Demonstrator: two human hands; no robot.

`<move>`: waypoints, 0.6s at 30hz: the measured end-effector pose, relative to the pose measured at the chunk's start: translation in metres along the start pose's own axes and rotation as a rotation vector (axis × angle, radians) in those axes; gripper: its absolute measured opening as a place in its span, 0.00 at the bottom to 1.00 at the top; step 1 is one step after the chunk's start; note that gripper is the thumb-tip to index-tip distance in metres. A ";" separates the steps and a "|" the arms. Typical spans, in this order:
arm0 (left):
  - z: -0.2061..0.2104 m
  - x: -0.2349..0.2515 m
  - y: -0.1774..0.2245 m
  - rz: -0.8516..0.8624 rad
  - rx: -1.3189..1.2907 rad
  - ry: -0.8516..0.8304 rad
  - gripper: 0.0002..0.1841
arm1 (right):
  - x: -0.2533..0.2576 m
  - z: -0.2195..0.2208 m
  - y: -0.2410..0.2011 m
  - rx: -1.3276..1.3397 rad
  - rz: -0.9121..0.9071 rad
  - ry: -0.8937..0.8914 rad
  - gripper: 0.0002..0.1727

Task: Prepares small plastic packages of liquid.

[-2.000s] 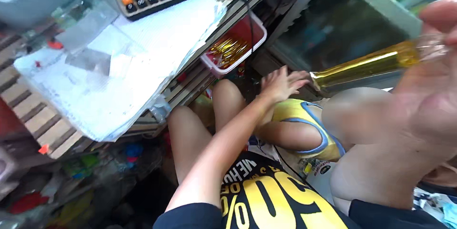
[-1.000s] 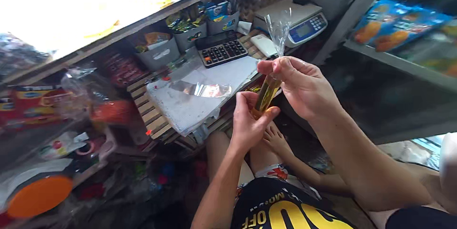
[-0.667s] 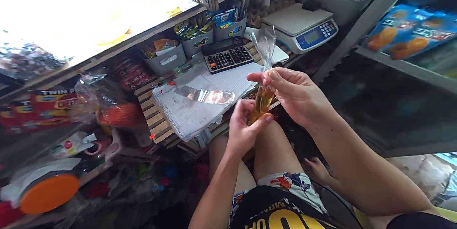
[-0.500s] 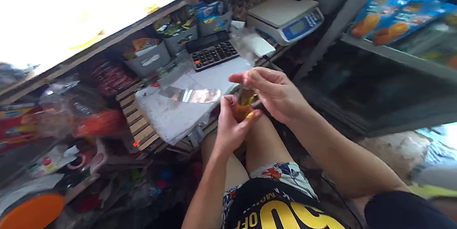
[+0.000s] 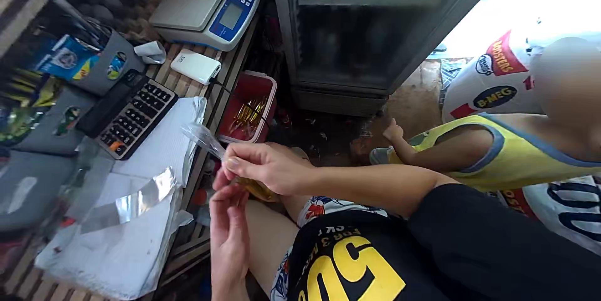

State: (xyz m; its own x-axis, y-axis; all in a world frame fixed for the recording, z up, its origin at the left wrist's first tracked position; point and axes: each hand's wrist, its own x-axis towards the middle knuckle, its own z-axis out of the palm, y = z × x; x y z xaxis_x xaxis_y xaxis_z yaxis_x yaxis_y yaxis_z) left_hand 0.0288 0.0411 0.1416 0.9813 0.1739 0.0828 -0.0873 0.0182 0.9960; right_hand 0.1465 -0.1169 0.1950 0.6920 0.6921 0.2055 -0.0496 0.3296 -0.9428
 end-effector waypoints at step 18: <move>-0.017 0.000 0.024 0.602 1.372 -0.226 0.13 | -0.029 -0.032 0.090 -0.491 -0.378 -0.373 0.13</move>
State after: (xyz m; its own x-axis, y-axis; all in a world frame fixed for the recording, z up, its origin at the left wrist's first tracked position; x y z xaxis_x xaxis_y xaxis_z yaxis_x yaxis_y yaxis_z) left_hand 0.0233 0.0586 0.1644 0.8749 -0.3318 0.3528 -0.3752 -0.9250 0.0605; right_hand 0.1454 -0.1278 0.0960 0.3020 0.7898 0.5339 0.5345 0.3235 -0.7808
